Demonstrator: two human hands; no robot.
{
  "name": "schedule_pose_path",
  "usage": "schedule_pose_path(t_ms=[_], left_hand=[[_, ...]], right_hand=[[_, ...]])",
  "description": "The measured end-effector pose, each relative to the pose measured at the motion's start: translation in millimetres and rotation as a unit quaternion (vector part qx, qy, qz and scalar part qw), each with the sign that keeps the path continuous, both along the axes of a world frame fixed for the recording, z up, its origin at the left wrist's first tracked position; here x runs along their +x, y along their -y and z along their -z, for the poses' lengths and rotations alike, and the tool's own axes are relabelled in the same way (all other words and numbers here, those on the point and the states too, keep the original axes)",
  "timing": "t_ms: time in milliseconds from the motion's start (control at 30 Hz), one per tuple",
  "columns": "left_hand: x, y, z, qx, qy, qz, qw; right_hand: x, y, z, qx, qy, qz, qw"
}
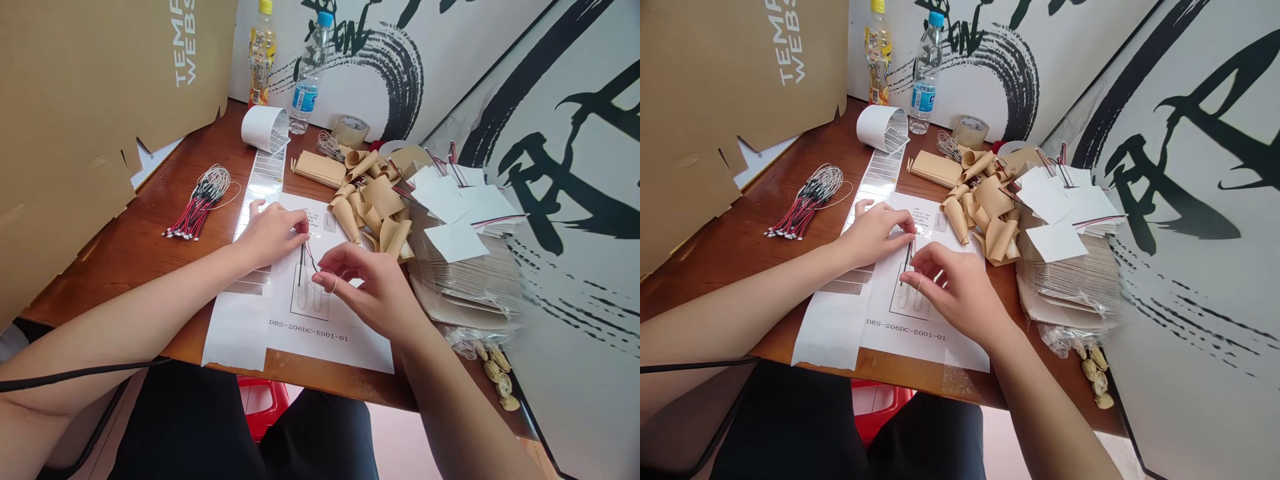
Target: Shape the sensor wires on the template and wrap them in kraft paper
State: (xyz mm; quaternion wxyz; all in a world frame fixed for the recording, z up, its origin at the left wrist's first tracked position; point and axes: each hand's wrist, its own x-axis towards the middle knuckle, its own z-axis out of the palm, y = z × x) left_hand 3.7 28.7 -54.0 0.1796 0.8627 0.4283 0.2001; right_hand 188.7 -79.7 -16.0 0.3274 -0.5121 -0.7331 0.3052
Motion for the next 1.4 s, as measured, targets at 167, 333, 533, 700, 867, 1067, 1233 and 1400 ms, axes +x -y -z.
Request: schedule_pose_path(t_ms=[167, 333, 533, 700, 867, 1067, 1233, 1400], left_hand=[[-0.9, -0.3, 0.5, 0.001, 0.003, 0.003, 1.0], [-0.8, -0.9, 2.0, 0.008, 0.002, 0.003, 1.0], [0.8, -0.1, 0.4, 0.003, -0.006, 0.0, 1.0], [1.4, 1.5, -1.4, -0.002, -0.016, -0.004, 1.0], [1.7, 0.4, 0.8, 0.004, -0.016, -0.004, 1.0], [1.4, -0.1, 2.8, 0.018, -0.019, 0.01, 1.0], [0.9, -0.8, 1.9, 0.015, -0.016, 0.017, 1.0], [2.1, 1.7, 0.9, 0.011, -0.016, 0.024, 1.0]], right_hand=[[3.1, 2.0, -10.0, -0.098, -0.099, 0.006, 0.99], [4.4, 6.2, -16.6, -0.106, -0.11, -0.006, 0.988], [4.0, 13.6, -21.5, -0.142, -0.112, -0.012, 0.983], [3.2, 15.9, -26.4, -0.027, -0.016, -0.002, 1.0], [-0.6, 21.9, -29.6, 0.121, 0.071, -0.025, 0.99], [2.6, 26.0, -24.8, 0.294, 0.215, -0.007, 0.931], [4.0, 21.9, -16.7, 0.342, 0.273, 0.069, 0.896], [7.3, 13.9, -14.1, 0.27, 0.233, 0.186, 0.916]])
